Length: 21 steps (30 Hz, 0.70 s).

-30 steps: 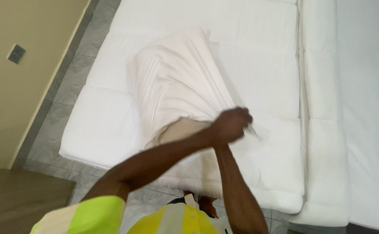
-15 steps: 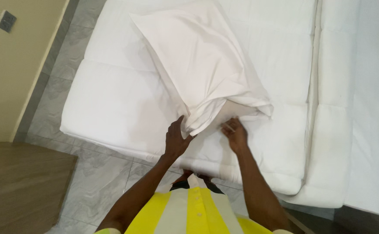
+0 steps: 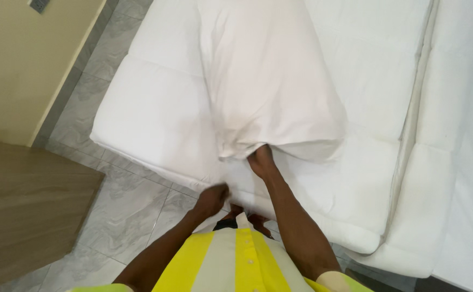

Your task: The person inserts a pillow into a white pillowcase on a bed, repeatedly adjusting and smoothing the fabric to fit the pillow. They then place the finished pillow against the headboard and repeat the process with a second pillow.

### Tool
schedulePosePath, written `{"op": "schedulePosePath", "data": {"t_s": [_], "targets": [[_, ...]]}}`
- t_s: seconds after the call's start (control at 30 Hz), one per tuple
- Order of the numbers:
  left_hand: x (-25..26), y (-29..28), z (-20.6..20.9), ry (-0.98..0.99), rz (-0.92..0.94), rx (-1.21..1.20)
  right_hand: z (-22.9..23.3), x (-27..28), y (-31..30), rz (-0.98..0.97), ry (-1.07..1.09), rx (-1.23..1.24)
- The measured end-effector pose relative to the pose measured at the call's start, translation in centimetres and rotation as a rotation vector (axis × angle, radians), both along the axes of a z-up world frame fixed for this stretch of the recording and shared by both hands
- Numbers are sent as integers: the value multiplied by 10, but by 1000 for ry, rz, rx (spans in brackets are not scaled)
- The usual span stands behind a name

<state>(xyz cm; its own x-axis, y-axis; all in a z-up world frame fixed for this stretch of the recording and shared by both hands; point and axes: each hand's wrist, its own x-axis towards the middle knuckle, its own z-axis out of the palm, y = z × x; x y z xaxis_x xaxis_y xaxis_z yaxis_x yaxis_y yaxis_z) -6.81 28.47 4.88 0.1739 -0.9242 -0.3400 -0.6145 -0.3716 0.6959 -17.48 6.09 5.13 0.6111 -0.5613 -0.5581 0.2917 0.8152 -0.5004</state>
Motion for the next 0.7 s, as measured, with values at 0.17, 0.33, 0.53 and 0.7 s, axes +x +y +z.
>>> {"op": "schedulePosePath", "data": {"t_s": [0.17,0.33,0.53,0.7], "targets": [[-16,34,0,79,108,115,33,-22,14,483,290,-213],[-1,-30,0,-20,533,-385,8,-95,-1,485,542,-374],[39,-128,-34,1357,1448,164,-51,-153,-61,-445,382,258],[22,-134,-76,1648,1451,-212,-71,-166,-86,-398,74,154]]}}
